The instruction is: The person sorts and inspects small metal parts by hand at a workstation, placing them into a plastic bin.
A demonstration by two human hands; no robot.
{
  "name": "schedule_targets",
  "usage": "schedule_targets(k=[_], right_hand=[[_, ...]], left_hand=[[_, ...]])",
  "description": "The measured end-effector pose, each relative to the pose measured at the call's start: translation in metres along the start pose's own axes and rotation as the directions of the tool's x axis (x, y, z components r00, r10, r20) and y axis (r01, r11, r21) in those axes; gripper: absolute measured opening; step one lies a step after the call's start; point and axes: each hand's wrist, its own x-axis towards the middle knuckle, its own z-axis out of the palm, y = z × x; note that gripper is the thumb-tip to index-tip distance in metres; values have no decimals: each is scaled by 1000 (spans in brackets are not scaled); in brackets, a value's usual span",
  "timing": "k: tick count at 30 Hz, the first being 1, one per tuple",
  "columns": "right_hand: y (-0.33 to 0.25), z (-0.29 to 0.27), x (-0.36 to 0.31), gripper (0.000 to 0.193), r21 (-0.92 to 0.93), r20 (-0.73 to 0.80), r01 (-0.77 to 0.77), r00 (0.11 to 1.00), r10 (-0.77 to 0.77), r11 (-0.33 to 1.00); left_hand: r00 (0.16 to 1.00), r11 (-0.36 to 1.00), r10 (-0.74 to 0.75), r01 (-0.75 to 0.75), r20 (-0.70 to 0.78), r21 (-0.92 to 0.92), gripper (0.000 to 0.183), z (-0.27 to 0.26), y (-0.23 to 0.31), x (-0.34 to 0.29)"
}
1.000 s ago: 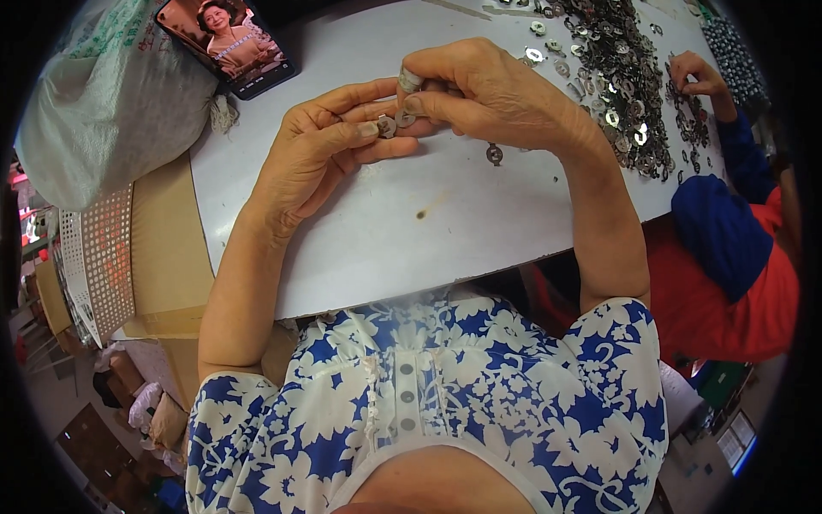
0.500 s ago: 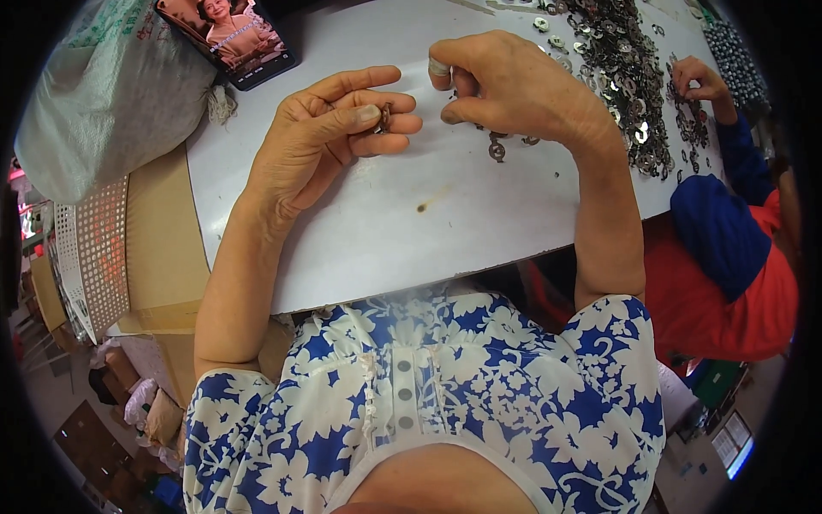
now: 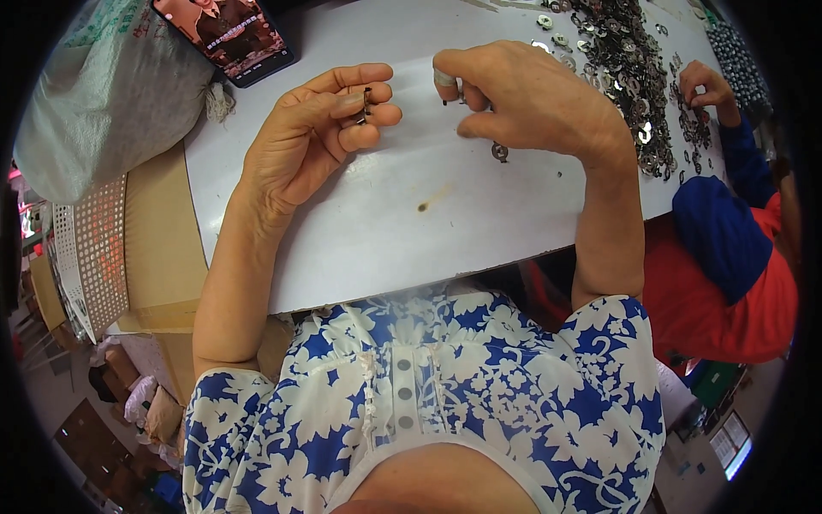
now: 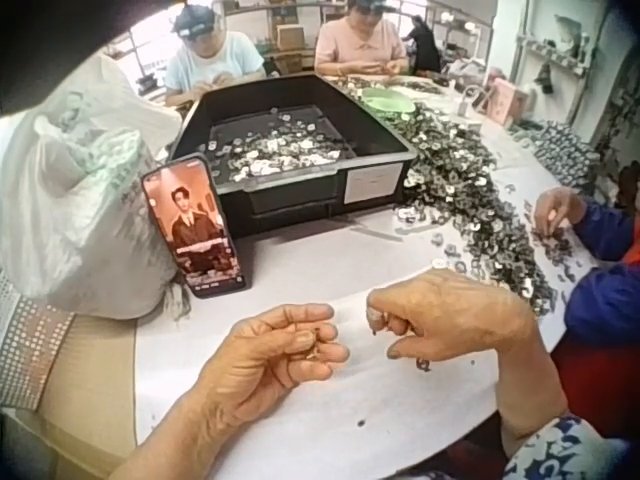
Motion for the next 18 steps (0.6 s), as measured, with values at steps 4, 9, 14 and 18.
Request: schedule_targets(k=[4, 9, 14, 18], right_hand=[[11, 7, 4, 10, -1, -32, 93, 995, -92, 996], [4, -6, 3, 12, 296, 8, -11, 1000, 9, 955], [12, -3, 0, 15, 79, -130, 52, 991, -41, 996], [20, 5, 0, 16, -40, -20, 92, 995, -93, 995]], left_hand=[[1000, 1000, 11, -11, 23, -9, 37, 2, -1, 2], [999, 994, 46, -47, 10, 96, 39, 9, -3, 0], [999, 982, 33, -35, 9, 184, 37, 11, -7, 2], [999, 982, 30, -33, 19, 185, 35, 15, -9, 1]])
